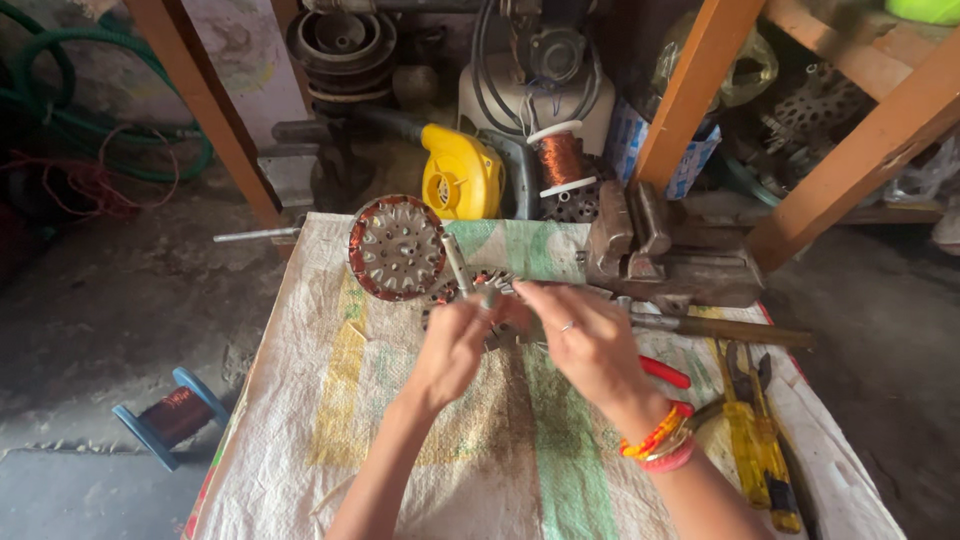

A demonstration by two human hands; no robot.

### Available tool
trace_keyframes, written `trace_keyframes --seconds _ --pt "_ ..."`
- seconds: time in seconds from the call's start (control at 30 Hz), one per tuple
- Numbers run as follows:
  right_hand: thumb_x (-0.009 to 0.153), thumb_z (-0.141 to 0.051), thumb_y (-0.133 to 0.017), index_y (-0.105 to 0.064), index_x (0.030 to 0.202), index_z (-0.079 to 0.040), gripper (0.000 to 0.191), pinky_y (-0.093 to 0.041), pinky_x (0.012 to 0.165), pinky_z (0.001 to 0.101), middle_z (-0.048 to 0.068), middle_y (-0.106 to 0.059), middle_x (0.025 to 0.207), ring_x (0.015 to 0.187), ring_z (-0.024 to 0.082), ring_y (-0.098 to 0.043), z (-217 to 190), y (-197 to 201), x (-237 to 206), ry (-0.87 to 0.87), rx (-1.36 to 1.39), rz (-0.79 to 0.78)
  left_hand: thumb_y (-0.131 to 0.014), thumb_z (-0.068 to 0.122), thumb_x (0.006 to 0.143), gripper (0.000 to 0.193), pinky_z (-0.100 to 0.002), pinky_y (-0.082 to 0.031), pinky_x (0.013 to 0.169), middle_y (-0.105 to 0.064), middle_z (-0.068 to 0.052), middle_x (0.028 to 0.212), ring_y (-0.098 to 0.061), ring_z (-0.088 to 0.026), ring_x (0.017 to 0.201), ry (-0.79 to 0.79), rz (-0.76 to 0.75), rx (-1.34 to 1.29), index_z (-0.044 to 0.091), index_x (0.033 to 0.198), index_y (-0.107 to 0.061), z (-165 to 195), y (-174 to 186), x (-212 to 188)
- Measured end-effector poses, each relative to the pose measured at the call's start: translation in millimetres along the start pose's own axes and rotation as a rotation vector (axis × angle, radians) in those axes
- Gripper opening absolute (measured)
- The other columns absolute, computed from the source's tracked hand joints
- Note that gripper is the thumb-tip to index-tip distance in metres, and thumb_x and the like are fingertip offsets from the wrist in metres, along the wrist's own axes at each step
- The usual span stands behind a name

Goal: The person winds copper wire around the slots of a motor stator, using pliers to cut and tuck the wire ends. They rotate the stator to access different slots and continue winding until the slots are filled.

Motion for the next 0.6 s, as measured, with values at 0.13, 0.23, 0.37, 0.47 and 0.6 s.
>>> trace_keyframes --seconds 0.13,0.23,0.37,0.47,0.6 --pt "0.093 0.005 -0.069 -0.064 0.128 -0.009 0.038 -0.059 0.07 0.0325 0.013 -0.074 0.097 0.082 0.022 -0.074 7 4 -4 -0.131 0.136 0.071 -0.035 0.031 0.128 0.06 -0.05 -0.051 0.096 -0.072 -0.023 0.09 -0.064 -0.034 0.087 -0.051 -0.208 -0.849 -0.01 0.098 -0.066 -3 -8 -2" --pt "0.096 0.002 -0.067 -0.056 0.136 -0.013 0.044 -0.058 0.056 0.0303 0.008 -0.076 0.089 0.068 0.018 -0.073 7 -21 -11 -0.424 0.268 -0.119 -0.033 0.025 0.124 0.046 -0.041 -0.047 0.106 -0.077 -0.019 0.106 -0.072 -0.03 0.103 -0.037 0.016 -1.52 -0.006 0.114 -0.067 16 17 -1" --pt "0.097 0.002 -0.071 -0.043 0.145 -0.009 0.056 -0.055 0.054 0.0303 0.006 -0.073 0.084 0.067 0.02 -0.07 -8 -34 -18 -0.085 0.149 -0.18 -0.033 0.023 0.109 0.045 -0.039 -0.044 0.106 -0.07 -0.013 0.124 -0.066 -0.027 0.114 -0.053 0.416 -0.747 -0.003 0.132 -0.062 31 28 3" --pt "0.092 0.006 -0.064 -0.046 0.141 -0.01 0.055 -0.058 0.07 0.0348 0.011 -0.074 0.099 0.083 0.025 -0.072 -11 -21 -17 0.143 0.057 -0.054 -0.039 0.021 0.1 0.042 -0.043 -0.05 0.086 -0.071 -0.012 0.098 -0.066 -0.028 0.091 0.013 0.15 -0.031 0.001 0.124 -0.068 19 10 2" --pt "0.091 0.007 -0.067 -0.052 0.133 -0.01 0.047 -0.058 0.069 0.0354 0.01 -0.074 0.095 0.083 0.025 -0.072 9 -5 -9 0.019 0.054 -0.04 -0.04 0.026 0.12 0.053 -0.053 -0.05 0.076 -0.063 -0.02 0.074 -0.059 -0.037 0.073 0.196 -0.119 -0.328 -0.014 0.096 -0.063 -2 0 -2"
Point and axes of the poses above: each hand's wrist, its own x-axis towards the middle knuckle, its own y-axis out of the back of the hand, z = x × y, the point moved 2 cm from there along x, towards the middle knuckle
